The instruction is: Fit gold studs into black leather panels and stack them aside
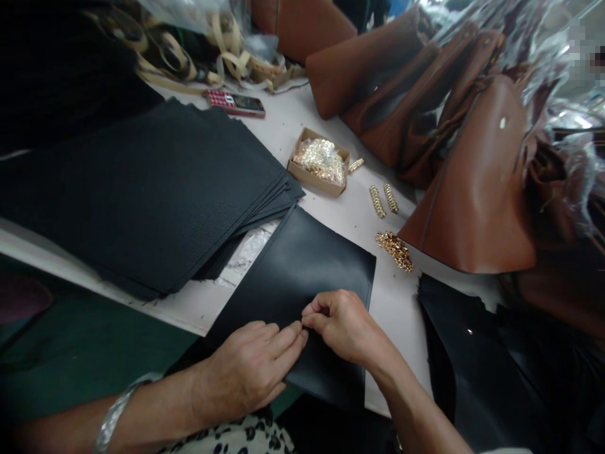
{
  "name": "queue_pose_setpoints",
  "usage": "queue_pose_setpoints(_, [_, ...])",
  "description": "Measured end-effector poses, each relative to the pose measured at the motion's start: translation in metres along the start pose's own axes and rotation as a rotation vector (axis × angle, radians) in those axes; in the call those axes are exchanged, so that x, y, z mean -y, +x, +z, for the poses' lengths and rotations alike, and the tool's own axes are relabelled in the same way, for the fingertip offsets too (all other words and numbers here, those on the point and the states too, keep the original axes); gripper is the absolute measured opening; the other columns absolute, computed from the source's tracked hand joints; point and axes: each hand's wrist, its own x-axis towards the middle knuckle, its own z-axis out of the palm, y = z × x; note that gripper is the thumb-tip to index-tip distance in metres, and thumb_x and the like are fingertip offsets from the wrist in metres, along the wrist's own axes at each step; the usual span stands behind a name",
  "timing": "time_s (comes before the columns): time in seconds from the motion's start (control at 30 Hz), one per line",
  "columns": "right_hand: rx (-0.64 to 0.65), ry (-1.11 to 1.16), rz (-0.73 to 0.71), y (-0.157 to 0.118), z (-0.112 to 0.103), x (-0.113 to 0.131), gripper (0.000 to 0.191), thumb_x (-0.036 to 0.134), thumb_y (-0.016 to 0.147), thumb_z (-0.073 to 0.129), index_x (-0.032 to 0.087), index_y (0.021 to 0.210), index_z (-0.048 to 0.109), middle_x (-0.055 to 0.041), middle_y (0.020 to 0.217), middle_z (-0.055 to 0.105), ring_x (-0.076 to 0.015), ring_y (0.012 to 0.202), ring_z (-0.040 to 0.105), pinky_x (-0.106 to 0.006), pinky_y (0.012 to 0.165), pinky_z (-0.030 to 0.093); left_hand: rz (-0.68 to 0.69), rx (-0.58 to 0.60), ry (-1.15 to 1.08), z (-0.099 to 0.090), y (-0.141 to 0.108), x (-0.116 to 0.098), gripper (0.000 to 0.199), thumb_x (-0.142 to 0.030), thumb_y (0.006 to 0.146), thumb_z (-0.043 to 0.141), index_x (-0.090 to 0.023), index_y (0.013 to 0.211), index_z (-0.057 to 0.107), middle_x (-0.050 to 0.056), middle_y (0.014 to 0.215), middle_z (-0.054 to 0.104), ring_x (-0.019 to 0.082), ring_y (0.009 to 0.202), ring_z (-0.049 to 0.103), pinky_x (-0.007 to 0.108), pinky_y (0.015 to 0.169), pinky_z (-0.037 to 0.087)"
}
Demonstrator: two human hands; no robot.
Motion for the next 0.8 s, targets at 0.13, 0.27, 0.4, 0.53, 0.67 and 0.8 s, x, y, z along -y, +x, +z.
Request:
queue_pose_setpoints(0.13, [0.06,0.01,0.007,0.006,-0.003,-0.001,0.012,0.023,0.08,0.063,0.021,0.073,0.072,0.0021,0.065,0.068,-0.0131,0.06,0.057,-0.022,0.052,0.038,0.004,0.016,-0.012,-0.001,0.0,0.0,0.035,-0.021,0.091,0.047,-0.009,0.122,0.055,0.006,0.102,0.065,0.02,0.072,0.056,0.036,0.057,0.046])
queue_pose_setpoints(0.27, [0.034,-0.085,0.061,0.006,-0.003,0.009,0.012,0.02,0.079,0.063,0.021,0.07,0.071,0.0023,0.062,0.067,-0.0133,0.059,0.059,-0.022,0.052,0.039,-0.012,0.007,-0.034,-0.001,0.0,0.0,0.035,-0.02,0.09,0.048,-0.009,0.122,0.056,0.007,0.103,0.067,0.019,0.071,0.056,0.035,0.056,0.046])
queue_pose_setpoints(0.4, [0.068,-0.16,0.098,0.009,-0.007,0.021,0.014,0.014,0.077,0.064,0.022,0.068,0.071,0.0027,0.061,0.068,-0.0129,0.057,0.059,-0.023,0.051,0.038,-0.02,0.01,-0.044,-0.001,-0.001,0.001,0.036,-0.02,0.091,0.047,-0.008,0.124,0.055,0.007,0.105,0.068,0.02,0.075,0.059,0.035,0.059,0.048])
queue_pose_setpoints(0.53, [0.053,-0.234,0.105,0.014,-0.009,0.024,0.009,0.015,0.076,0.068,0.021,0.068,0.069,0.0015,0.06,0.067,-0.013,0.053,0.056,-0.023,0.047,0.035,-0.023,0.015,-0.052,-0.002,0.0,0.001,0.036,-0.019,0.093,0.042,-0.009,0.125,0.055,0.008,0.114,0.069,0.021,0.078,0.062,0.035,0.06,0.048])
queue_pose_setpoints(0.67, [0.073,-0.273,0.128,0.018,-0.013,0.033,0.008,0.017,0.071,0.071,0.02,0.066,0.068,0.0004,0.06,0.067,-0.0137,0.054,0.058,-0.023,0.046,0.035,-0.018,-0.043,-0.059,0.001,-0.005,0.002,0.037,-0.018,0.095,0.035,-0.01,0.125,0.057,0.008,0.115,0.07,0.021,0.082,0.064,0.036,0.066,0.049])
queue_pose_setpoints(0.8, [0.124,-0.274,0.137,0.024,-0.018,0.033,0.008,0.019,0.068,0.077,0.02,0.068,0.069,0.002,0.065,0.068,-0.0144,0.062,0.061,-0.021,0.048,0.037,0.043,-0.148,-0.046,0.015,-0.011,0.012,0.037,-0.01,0.093,0.041,-0.017,0.124,0.059,0.005,0.117,0.07,0.02,0.088,0.065,0.035,0.077,0.047])
